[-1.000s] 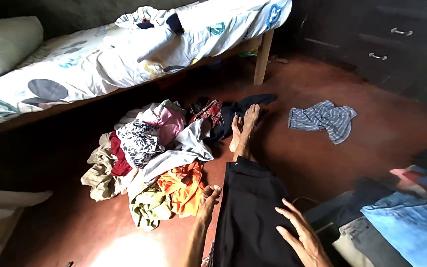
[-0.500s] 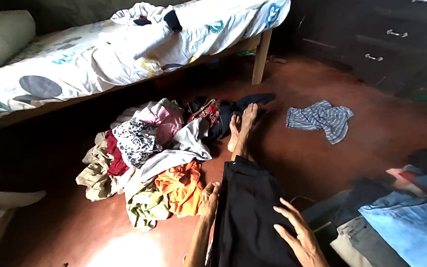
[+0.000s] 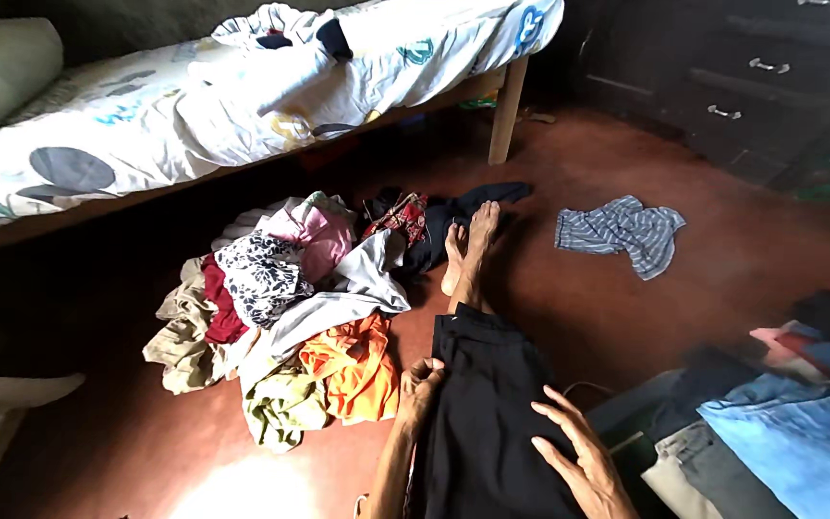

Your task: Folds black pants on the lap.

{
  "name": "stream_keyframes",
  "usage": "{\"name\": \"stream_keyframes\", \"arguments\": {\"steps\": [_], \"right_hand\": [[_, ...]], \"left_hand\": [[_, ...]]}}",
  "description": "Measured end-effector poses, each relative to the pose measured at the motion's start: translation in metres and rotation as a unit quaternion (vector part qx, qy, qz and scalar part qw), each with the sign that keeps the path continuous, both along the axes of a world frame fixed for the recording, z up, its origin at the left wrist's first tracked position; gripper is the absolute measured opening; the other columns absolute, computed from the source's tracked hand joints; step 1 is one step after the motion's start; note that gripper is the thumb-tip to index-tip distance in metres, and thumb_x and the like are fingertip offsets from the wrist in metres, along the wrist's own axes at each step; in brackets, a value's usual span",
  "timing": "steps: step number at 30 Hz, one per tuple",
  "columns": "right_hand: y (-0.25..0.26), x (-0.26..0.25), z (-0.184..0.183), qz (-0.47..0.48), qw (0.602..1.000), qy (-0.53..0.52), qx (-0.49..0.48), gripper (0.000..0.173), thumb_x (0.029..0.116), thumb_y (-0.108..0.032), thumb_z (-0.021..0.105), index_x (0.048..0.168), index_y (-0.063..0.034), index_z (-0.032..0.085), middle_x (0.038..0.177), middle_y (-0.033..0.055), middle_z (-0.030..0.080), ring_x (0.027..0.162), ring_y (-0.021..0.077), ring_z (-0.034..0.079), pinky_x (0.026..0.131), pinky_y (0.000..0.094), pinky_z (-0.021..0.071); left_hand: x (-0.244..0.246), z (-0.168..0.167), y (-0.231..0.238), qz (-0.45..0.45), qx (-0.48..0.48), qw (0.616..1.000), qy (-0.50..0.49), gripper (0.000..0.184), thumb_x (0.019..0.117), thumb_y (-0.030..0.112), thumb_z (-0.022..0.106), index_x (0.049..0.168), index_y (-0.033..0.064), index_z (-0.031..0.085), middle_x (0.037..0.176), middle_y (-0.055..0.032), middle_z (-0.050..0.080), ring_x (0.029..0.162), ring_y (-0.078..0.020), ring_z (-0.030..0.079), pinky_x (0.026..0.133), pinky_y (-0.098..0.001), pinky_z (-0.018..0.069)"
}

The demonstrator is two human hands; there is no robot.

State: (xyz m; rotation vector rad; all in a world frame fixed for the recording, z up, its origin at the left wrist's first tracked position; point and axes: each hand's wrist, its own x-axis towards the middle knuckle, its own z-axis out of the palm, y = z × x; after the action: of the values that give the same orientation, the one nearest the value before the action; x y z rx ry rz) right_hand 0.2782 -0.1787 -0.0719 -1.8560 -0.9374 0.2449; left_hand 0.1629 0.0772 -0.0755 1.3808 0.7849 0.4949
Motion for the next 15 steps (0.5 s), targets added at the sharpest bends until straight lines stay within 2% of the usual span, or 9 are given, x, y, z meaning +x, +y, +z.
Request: {"name": "stream_keyframes", "arguments": {"steps": [4,6,9,11,13,14,15], "right_hand": [[0.000,0.000,0.001,-0.002,1.000,-0.004,0.002,0.041,0.0933,-0.029,0.067,0.127,-0.0068,0.070,0.149,0.0188,0.053,0.142,0.0305,0.047,0.117,0.0451,0.0385],[0.001,0.000,0.001,-0.002,1.000,-0.004,0.003,0.041,0.0928,-0.029,0.068,0.127,-0.0064,0.070,0.149,0.0193,0.053,0.142,0.0310,0.047,0.117,0.0453,0.0385],[0.003,0.000,0.001,-0.002,1.000,-0.005,0.006,0.041,0.0928,-0.030,0.068,0.127,-0.0068,0.070,0.149,0.0186,0.053,0.142,0.0307,0.047,0.117,0.0452,0.0386],[0.002,-0.001,0.002,0.001,1.000,-0.003,0.004,0.041,0.0929,-0.029,0.067,0.127,-0.0066,0.070,0.149,0.0188,0.053,0.142,0.0304,0.047,0.117,0.0445,0.0389],[-0.005,-0.002,0.011,0.013,1.000,-0.001,-0.013,0.041,0.0949,-0.025,0.066,0.129,-0.0039,0.068,0.150,0.0212,0.051,0.143,0.0312,0.046,0.118,0.0432,0.0393],[-0.012,-0.003,0.017,0.018,1.000,-0.002,-0.021,0.039,0.0970,-0.021,0.063,0.129,-0.0010,0.068,0.150,0.0228,0.051,0.143,0.0318,0.047,0.118,0.0425,0.0397],[-0.020,-0.006,0.023,0.017,1.000,-0.005,-0.020,0.035,0.0991,-0.015,0.058,0.128,0.0032,0.067,0.147,0.0250,0.053,0.141,0.0328,0.049,0.117,0.0420,0.0406]], "left_hand": [[0.001,0.001,0.001,0.001,-0.014,1.000,-0.003,0.010,0.0992,0.008,0.061,0.099,0.0007,0.068,0.082,-0.0021,0.069,0.075,-0.0066,0.065,0.073,-0.0253,0.0552],[0.004,0.003,0.004,0.000,-0.018,1.000,0.010,0.011,0.0983,0.012,0.064,0.096,0.0021,0.069,0.081,-0.0013,0.068,0.075,-0.0064,0.065,0.074,-0.0260,0.0548],[0.009,-0.001,0.009,-0.006,0.016,0.999,0.050,0.011,0.0975,0.010,0.065,0.093,0.0013,0.069,0.079,-0.0022,0.068,0.073,-0.0066,0.064,0.072,-0.0269,0.0539],[0.006,-0.009,0.010,-0.006,0.085,0.993,0.086,0.015,0.0993,0.012,0.062,0.098,-0.0010,0.070,0.084,-0.0058,0.069,0.078,-0.0095,0.065,0.077,-0.0303,0.0535],[-0.006,-0.013,0.009,-0.020,0.193,0.974,0.114,0.024,0.0991,0.014,0.058,0.109,-0.0037,0.071,0.100,-0.0143,0.073,0.097,-0.0208,0.069,0.092,-0.0420,0.0533],[-0.016,-0.010,0.006,-0.031,0.256,0.959,0.119,0.027,0.0983,0.014,0.056,0.112,-0.0034,0.071,0.105,-0.0162,0.073,0.103,-0.0257,0.069,0.095,-0.0463,0.0528],[-0.027,-0.007,0.003,-0.039,0.327,0.937,0.120,0.027,0.0973,0.013,0.055,0.113,-0.0020,0.071,0.107,-0.0160,0.073,0.104,-0.0286,0.069,0.095,-0.0482,0.0534]]}}
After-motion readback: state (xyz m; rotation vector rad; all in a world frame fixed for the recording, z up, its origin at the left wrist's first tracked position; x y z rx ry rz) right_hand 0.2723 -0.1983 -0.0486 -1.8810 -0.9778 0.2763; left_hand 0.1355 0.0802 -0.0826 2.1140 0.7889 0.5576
